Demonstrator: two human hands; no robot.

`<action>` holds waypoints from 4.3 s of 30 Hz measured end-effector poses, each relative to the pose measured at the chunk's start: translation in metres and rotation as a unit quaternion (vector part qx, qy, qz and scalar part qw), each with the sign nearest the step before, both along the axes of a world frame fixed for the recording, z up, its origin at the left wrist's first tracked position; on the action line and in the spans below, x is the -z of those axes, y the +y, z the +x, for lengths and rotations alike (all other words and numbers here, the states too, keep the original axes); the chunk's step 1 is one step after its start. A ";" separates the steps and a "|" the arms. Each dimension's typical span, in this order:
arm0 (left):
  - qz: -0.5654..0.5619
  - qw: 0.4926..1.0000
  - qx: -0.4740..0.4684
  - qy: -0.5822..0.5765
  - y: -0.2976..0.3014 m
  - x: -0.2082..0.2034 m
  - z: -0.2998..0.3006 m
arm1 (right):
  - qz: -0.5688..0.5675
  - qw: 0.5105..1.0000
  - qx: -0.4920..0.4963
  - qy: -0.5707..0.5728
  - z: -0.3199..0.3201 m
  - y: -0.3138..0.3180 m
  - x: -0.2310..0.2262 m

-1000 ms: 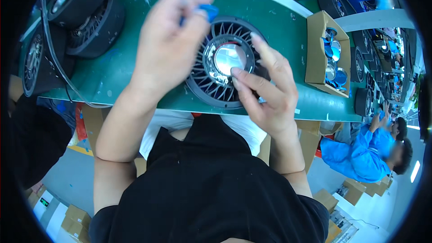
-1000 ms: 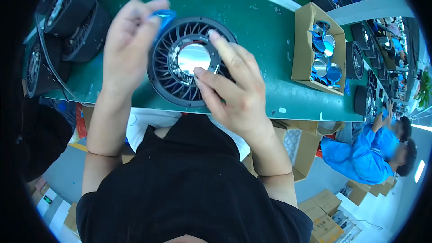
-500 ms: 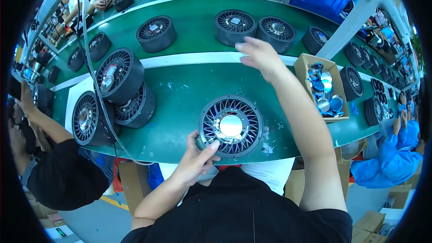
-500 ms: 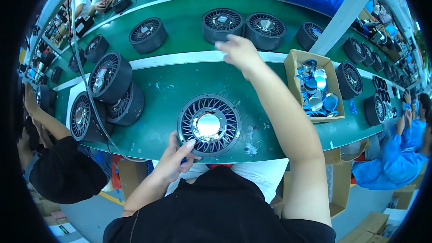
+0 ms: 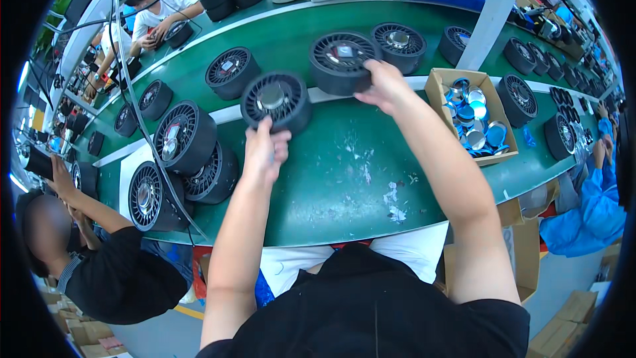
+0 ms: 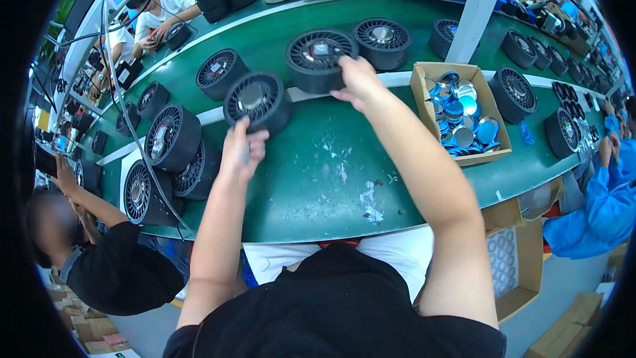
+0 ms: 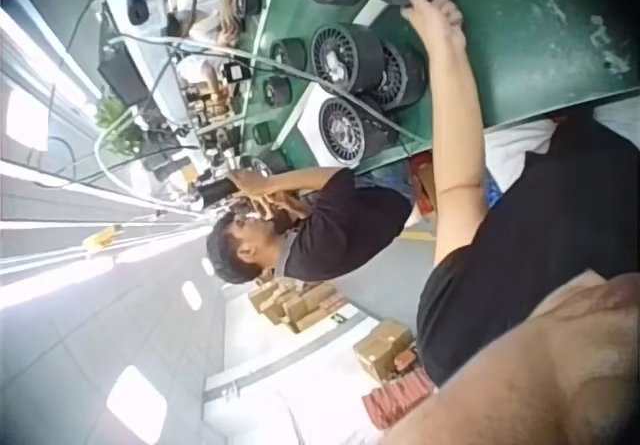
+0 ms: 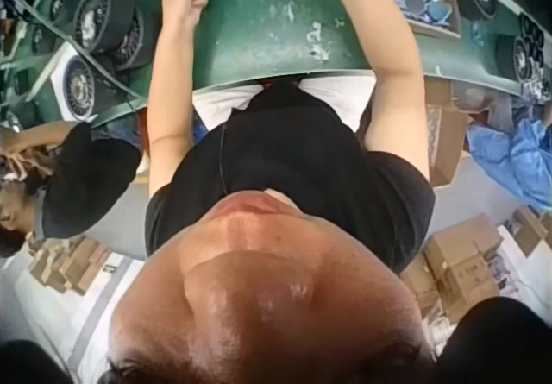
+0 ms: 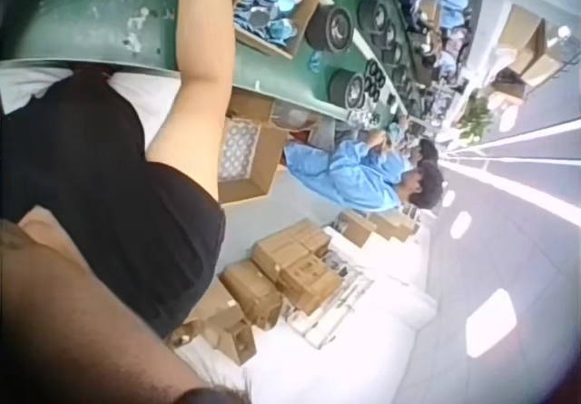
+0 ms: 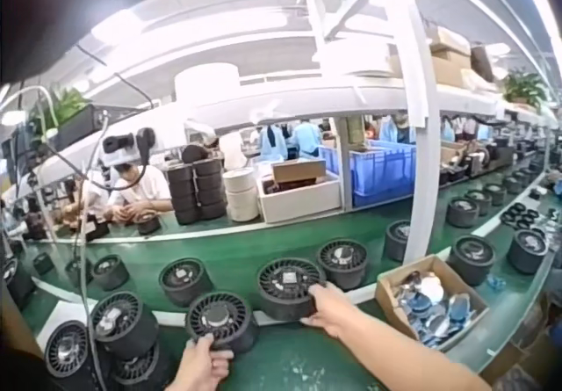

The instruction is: Assembling central components onto hub motors on a production line.

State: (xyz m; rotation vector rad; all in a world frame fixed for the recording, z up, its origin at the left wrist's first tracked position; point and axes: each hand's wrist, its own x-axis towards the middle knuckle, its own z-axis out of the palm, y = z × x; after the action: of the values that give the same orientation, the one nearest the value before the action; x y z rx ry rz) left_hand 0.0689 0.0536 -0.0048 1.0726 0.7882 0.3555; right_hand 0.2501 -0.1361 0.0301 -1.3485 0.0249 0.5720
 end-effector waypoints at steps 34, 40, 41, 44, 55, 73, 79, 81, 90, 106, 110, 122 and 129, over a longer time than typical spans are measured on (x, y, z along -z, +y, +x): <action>0.163 0.972 0.149 -0.077 -0.043 -0.007 -0.123 | -0.542 0.682 -0.002 -0.491 0.033 -0.203 -0.020; 0.358 0.917 0.174 -0.022 -0.075 -0.008 -0.095 | -0.085 0.962 -0.080 -0.245 -0.089 -0.153 -0.049; 0.324 0.928 0.175 -0.061 -0.076 -0.002 -0.092 | -0.075 0.963 -0.139 -0.218 -0.108 -0.136 -0.050; 0.247 0.941 0.179 -0.143 -0.077 0.006 -0.087 | -0.106 0.955 -0.200 -0.190 -0.132 -0.095 -0.044; 0.299 0.918 0.244 -0.091 -0.071 0.006 -0.084 | -0.242 0.823 -0.273 -0.435 -0.143 -0.068 -0.022; 0.353 0.901 0.226 -0.114 -0.070 0.008 -0.082 | -0.260 0.653 -0.316 -0.637 -0.159 -0.076 -0.013; 0.660 0.728 0.171 -0.071 -0.071 -0.023 -0.085 | -0.297 0.652 -0.287 -0.635 -0.166 -0.076 -0.017; 0.670 0.719 0.171 -0.070 -0.077 -0.026 -0.083 | -0.292 0.658 -0.279 -0.635 -0.168 -0.077 -0.013; 0.766 0.594 0.242 -0.032 -0.093 -0.040 -0.064 | -0.243 0.727 -0.238 -0.596 -0.169 -0.081 -0.003; 0.565 0.657 0.428 -0.255 -0.086 -0.044 -0.056 | -0.151 0.794 -0.167 -0.565 -0.164 -0.090 0.010; 0.301 0.835 0.342 -0.309 -0.095 -0.041 -0.065 | -0.164 0.800 -0.181 -0.548 -0.166 -0.092 0.010; 0.198 0.965 0.165 0.054 -0.078 -0.023 -0.113 | -0.262 0.661 -0.223 -0.667 -0.173 -0.092 0.004; 0.009 0.963 0.268 0.010 -0.096 -0.010 -0.122 | -0.381 0.612 -0.189 -0.667 -0.212 -0.075 -0.021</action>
State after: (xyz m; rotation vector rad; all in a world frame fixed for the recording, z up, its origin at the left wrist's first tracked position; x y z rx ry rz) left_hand -0.0530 -0.0422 0.0054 1.2596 0.4828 -0.1091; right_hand 0.0384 -0.2106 0.0508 -2.3635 -1.4292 -0.3239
